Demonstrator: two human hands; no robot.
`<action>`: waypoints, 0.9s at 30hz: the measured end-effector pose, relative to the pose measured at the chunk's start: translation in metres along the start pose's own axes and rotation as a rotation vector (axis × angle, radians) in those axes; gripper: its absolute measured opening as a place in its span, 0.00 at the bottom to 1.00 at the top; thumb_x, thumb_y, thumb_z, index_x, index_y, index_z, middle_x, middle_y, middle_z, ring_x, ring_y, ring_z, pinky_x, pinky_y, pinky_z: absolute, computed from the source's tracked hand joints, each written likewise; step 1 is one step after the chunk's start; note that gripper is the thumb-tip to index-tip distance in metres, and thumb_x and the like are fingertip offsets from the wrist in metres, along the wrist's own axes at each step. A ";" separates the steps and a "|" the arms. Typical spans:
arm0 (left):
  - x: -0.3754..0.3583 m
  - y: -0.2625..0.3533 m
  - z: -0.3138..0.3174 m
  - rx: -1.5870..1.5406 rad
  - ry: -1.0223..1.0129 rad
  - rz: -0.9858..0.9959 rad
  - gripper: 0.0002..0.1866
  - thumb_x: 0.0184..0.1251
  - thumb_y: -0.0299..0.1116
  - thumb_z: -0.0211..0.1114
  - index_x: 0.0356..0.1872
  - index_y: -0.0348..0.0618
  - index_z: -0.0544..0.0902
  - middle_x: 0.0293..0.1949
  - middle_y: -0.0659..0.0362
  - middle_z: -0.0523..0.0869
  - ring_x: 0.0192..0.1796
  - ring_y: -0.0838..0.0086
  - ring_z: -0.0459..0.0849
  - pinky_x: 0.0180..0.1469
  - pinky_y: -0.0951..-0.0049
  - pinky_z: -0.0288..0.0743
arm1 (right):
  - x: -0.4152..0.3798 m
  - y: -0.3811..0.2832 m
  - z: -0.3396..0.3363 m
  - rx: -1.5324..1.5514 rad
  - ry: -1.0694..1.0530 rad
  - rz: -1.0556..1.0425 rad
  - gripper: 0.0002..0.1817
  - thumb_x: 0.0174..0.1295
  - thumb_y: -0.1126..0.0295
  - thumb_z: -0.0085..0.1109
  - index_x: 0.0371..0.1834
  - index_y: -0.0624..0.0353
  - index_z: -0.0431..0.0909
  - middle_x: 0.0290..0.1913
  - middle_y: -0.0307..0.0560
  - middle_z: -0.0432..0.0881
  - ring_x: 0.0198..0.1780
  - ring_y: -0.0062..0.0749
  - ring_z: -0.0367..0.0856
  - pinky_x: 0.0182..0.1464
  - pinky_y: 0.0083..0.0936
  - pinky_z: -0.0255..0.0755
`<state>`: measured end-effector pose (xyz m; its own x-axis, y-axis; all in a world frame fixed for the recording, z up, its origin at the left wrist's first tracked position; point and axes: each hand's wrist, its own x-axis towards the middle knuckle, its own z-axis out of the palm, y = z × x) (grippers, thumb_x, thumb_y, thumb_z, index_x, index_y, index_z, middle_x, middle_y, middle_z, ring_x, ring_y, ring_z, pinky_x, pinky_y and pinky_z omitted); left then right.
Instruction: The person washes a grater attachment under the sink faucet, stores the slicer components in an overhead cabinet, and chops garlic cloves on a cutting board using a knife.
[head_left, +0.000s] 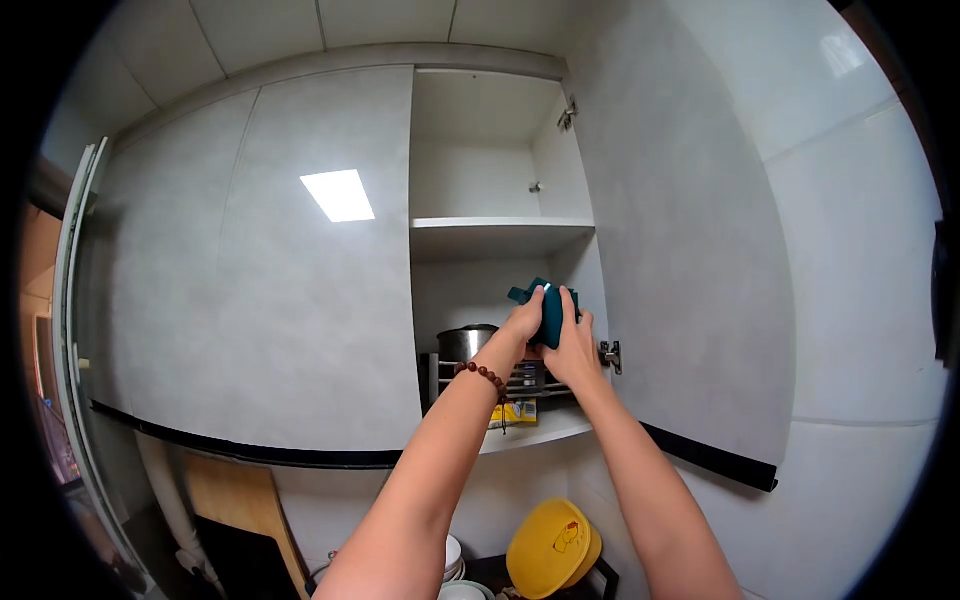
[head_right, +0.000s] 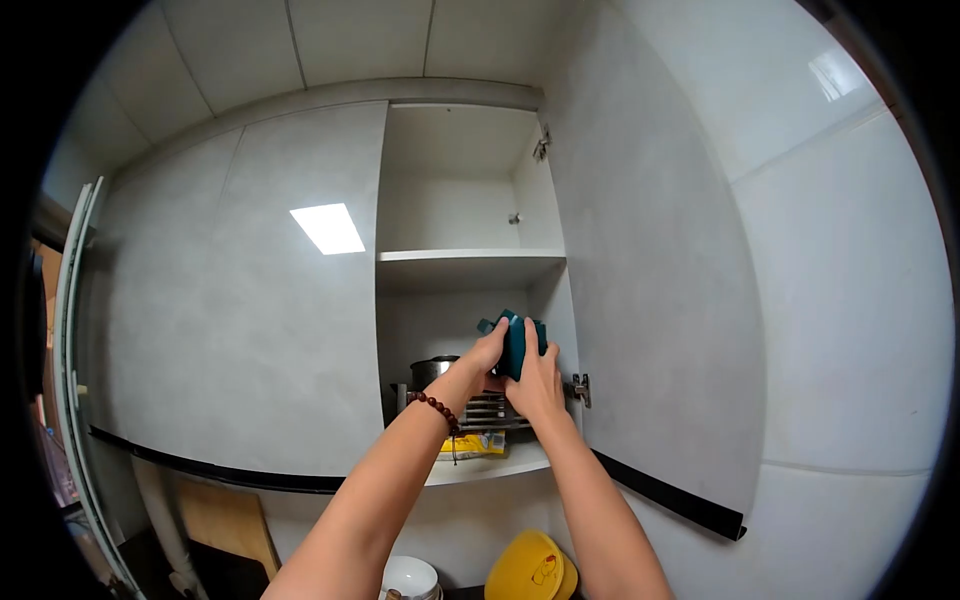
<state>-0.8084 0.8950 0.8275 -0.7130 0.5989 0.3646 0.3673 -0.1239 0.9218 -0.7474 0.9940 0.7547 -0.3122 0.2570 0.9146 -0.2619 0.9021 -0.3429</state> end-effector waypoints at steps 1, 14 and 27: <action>0.006 -0.004 -0.001 0.079 0.003 -0.014 0.41 0.82 0.66 0.41 0.78 0.41 0.64 0.76 0.44 0.68 0.74 0.54 0.73 0.68 0.46 0.74 | 0.006 0.008 0.005 0.011 -0.010 0.011 0.61 0.52 0.74 0.77 0.86 0.37 0.45 0.67 0.72 0.63 0.58 0.78 0.78 0.60 0.56 0.78; 0.056 -0.055 -0.022 0.539 0.063 0.131 0.27 0.82 0.45 0.55 0.69 0.32 0.76 0.58 0.47 0.84 0.55 0.63 0.84 0.56 0.65 0.79 | 0.021 0.053 0.035 -0.286 -0.175 0.154 0.45 0.56 0.64 0.78 0.74 0.52 0.59 0.59 0.67 0.76 0.58 0.68 0.82 0.60 0.50 0.80; 0.014 -0.062 -0.015 0.800 0.231 0.224 0.24 0.76 0.42 0.62 0.63 0.33 0.83 0.58 0.41 0.88 0.62 0.52 0.86 0.68 0.62 0.75 | 0.003 0.055 0.014 -0.372 -0.191 0.051 0.24 0.64 0.64 0.70 0.58 0.62 0.73 0.52 0.65 0.83 0.57 0.61 0.85 0.58 0.50 0.82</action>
<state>-0.8503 0.8989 0.7774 -0.6451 0.4398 0.6248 0.7623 0.4264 0.4869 -0.7758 1.0391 0.7354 -0.4893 0.2672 0.8302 0.0949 0.9626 -0.2539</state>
